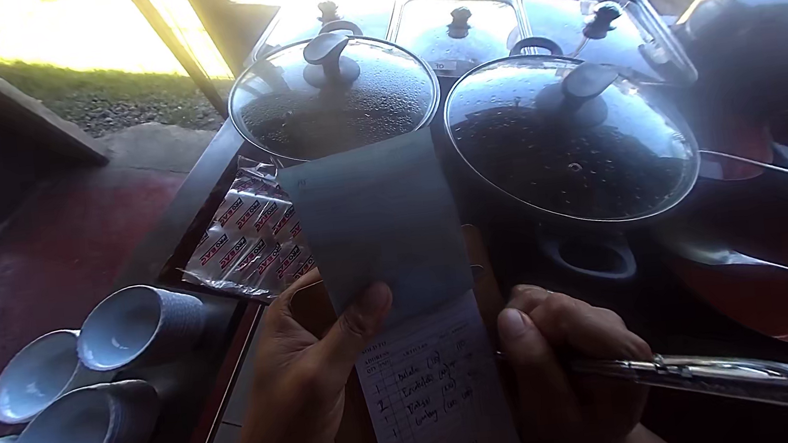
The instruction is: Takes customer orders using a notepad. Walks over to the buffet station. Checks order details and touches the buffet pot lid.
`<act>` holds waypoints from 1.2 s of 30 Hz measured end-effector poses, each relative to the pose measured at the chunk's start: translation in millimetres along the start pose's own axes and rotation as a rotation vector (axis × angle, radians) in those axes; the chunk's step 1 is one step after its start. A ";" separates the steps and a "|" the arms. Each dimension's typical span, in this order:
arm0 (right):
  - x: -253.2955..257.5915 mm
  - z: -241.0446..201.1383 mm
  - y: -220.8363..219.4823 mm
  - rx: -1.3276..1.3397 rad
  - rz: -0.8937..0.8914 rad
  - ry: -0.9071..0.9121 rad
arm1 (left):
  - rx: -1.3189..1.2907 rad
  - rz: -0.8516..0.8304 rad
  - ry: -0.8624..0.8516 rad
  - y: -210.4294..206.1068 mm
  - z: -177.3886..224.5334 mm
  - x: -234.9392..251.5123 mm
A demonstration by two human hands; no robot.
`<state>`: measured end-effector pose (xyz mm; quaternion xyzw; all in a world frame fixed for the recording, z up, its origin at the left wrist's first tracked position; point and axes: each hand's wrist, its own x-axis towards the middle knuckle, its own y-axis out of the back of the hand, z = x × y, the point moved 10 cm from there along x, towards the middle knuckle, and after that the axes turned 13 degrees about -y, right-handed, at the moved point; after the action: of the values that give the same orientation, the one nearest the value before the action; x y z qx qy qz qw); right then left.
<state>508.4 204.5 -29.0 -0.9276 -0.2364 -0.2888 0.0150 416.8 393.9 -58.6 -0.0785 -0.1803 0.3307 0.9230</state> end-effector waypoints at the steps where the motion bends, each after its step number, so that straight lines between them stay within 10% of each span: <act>1: 0.5 -0.3 -0.2 -0.006 0.001 0.001 | 0.001 0.003 -0.002 -0.1 0.7 0.3; 36: 7.0 13.6 2.2 -0.013 0.010 -0.048 | 0.006 0.017 0.027 -0.1 -10.9 9.6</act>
<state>521.7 207.8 -36.3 -0.9355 -0.2303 -0.2679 0.0046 428.0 399.7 -65.9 -0.0815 -0.1661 0.3379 0.9228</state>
